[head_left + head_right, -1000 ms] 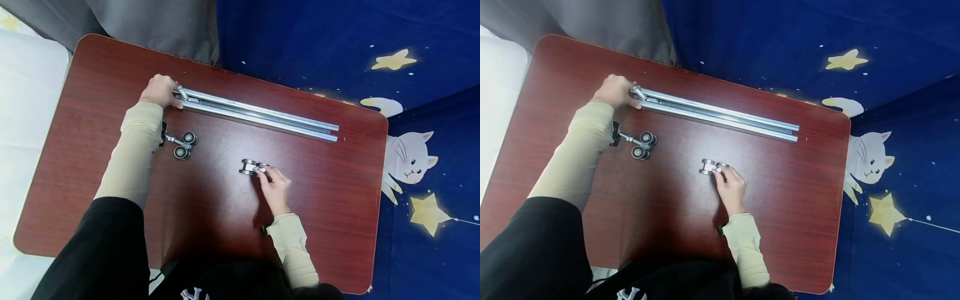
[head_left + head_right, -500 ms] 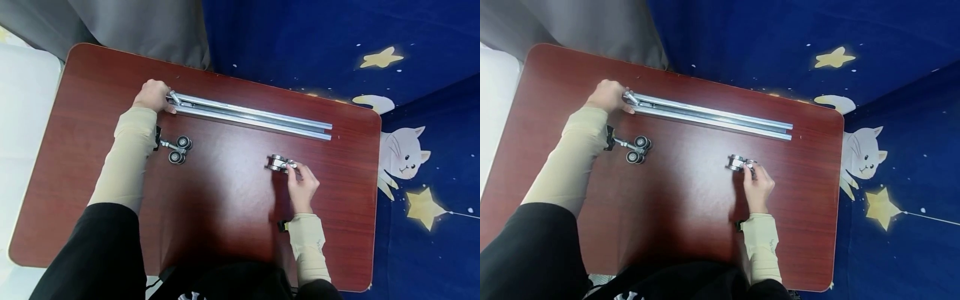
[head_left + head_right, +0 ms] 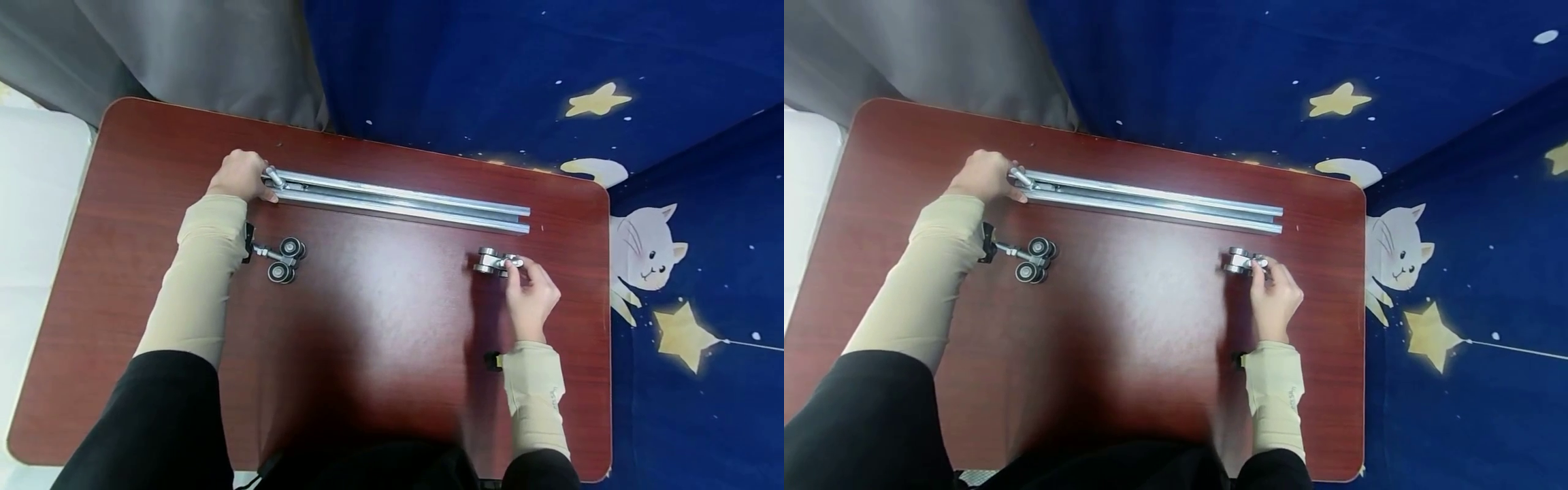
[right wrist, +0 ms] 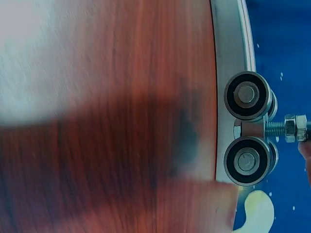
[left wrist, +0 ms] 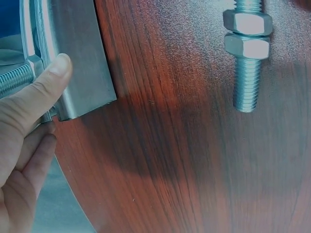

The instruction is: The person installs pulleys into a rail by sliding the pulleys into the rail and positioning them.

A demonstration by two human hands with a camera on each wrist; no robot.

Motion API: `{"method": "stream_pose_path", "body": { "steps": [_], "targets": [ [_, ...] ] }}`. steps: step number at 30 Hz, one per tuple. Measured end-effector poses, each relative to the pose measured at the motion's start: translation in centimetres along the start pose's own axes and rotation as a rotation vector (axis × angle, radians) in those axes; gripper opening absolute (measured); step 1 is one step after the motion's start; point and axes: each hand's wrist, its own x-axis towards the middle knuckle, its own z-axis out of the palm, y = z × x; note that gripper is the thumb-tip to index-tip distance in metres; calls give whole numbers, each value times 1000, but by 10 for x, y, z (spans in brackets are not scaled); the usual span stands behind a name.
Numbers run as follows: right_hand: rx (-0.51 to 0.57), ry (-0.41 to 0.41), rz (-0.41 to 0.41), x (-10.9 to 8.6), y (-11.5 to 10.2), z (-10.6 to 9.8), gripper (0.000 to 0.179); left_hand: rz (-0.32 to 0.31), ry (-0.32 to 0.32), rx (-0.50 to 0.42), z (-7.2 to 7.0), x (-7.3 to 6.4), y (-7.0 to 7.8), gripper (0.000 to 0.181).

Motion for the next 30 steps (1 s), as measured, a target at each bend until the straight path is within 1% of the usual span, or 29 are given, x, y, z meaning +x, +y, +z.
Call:
{"method": "stream_pose_path", "body": {
  "steps": [4,8,14,18,24,30],
  "targets": [
    [-5,-3,49,8,10,-5,10,-10,-17,4,1,0,-1,36],
    [-42,-12,80,13,22,-9,10,-31,-38,-7,2,-1,-3,36],
    [-99,-3,104,23,38,-17,11,16,-12,24,2,-1,-3,37],
    [-133,-25,119,30,47,-23,13,12,-11,19,0,-2,-3,36],
    [-190,-54,107,41,58,-28,16,-8,-9,6,-1,-2,-2,34],
    [-234,-53,104,51,70,-29,17,-23,-19,-12,-1,0,3,35]
  ]
}}
